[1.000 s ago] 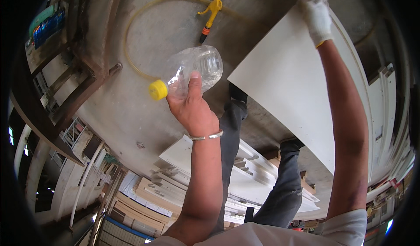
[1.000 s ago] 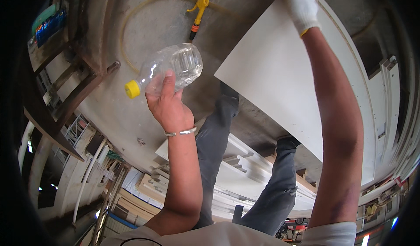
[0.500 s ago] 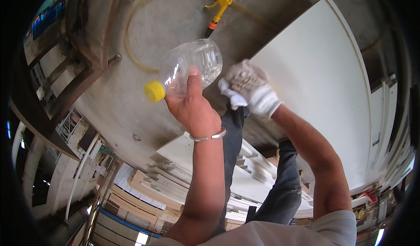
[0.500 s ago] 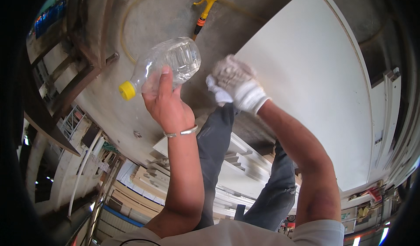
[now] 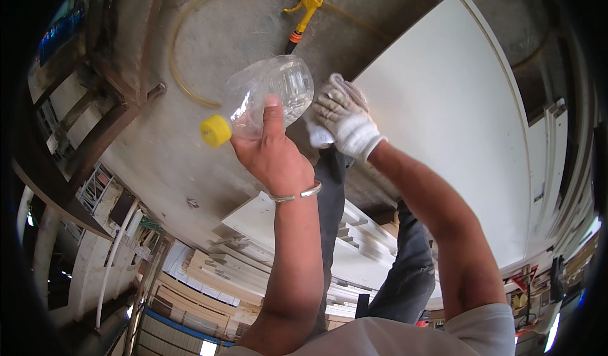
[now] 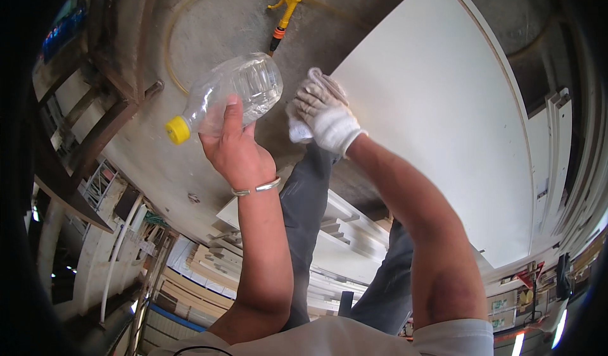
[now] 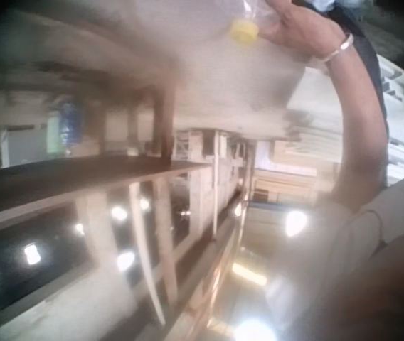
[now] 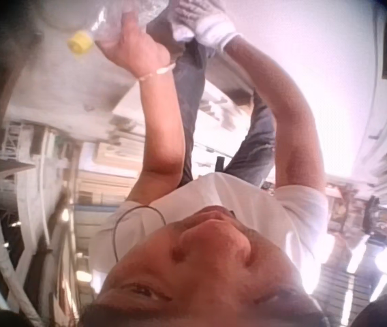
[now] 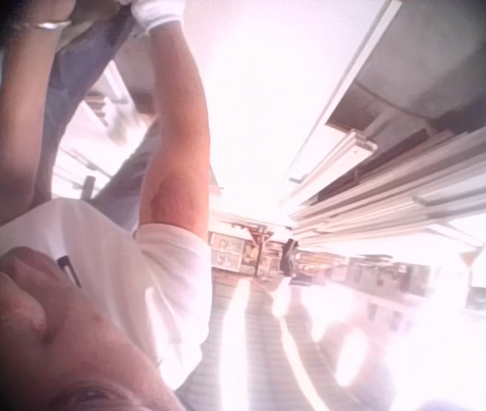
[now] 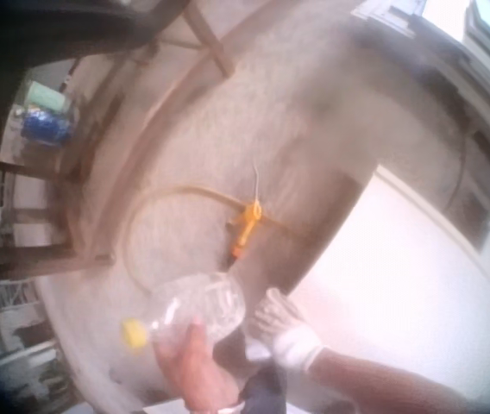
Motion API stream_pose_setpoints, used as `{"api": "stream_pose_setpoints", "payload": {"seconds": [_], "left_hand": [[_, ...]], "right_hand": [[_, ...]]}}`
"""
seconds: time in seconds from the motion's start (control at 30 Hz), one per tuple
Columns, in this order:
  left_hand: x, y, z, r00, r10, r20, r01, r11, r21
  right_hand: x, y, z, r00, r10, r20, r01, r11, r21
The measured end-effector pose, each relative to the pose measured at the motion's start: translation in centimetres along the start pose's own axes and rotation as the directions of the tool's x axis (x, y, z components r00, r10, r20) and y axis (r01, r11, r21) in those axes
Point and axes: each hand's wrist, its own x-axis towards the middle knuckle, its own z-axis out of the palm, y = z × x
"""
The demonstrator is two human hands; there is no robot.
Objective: The person wipes white panels with a cloth and liquid from a bottle, then uses a spray gun to apply a coating. They handle multiple panels, flipping and repositioning them, and stack them after treatment.
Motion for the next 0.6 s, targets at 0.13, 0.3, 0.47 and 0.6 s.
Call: {"api": "stream_pose_setpoints", "payload": {"seconds": [0.13,0.3,0.47,0.6], "left_hand": [[-0.1,-0.3,-0.1,0.998,-0.040,-0.051,0.042,0.999,0.034],[-0.1,0.0,0.0,1.000,-0.020,-0.002,0.020,1.000,0.018],[-0.5,0.2,0.8,1.000,-0.031,0.006,0.031,0.999,0.020],[-1.0,0.1,0.8,0.999,-0.053,-0.010,0.054,0.997,0.053]], "right_hand": [[-1.6,0.3,4.0,0.989,0.039,-0.143,-0.022,0.993,0.118],[0.0,-0.5,4.5,0.983,0.000,-0.183,0.023,0.992,0.125],[3.4,-1.9,2.7,0.999,-0.008,-0.041,0.006,0.999,-0.054],[-0.9,1.1,6.0,0.959,-0.226,-0.171,0.259,0.943,0.210]]}}
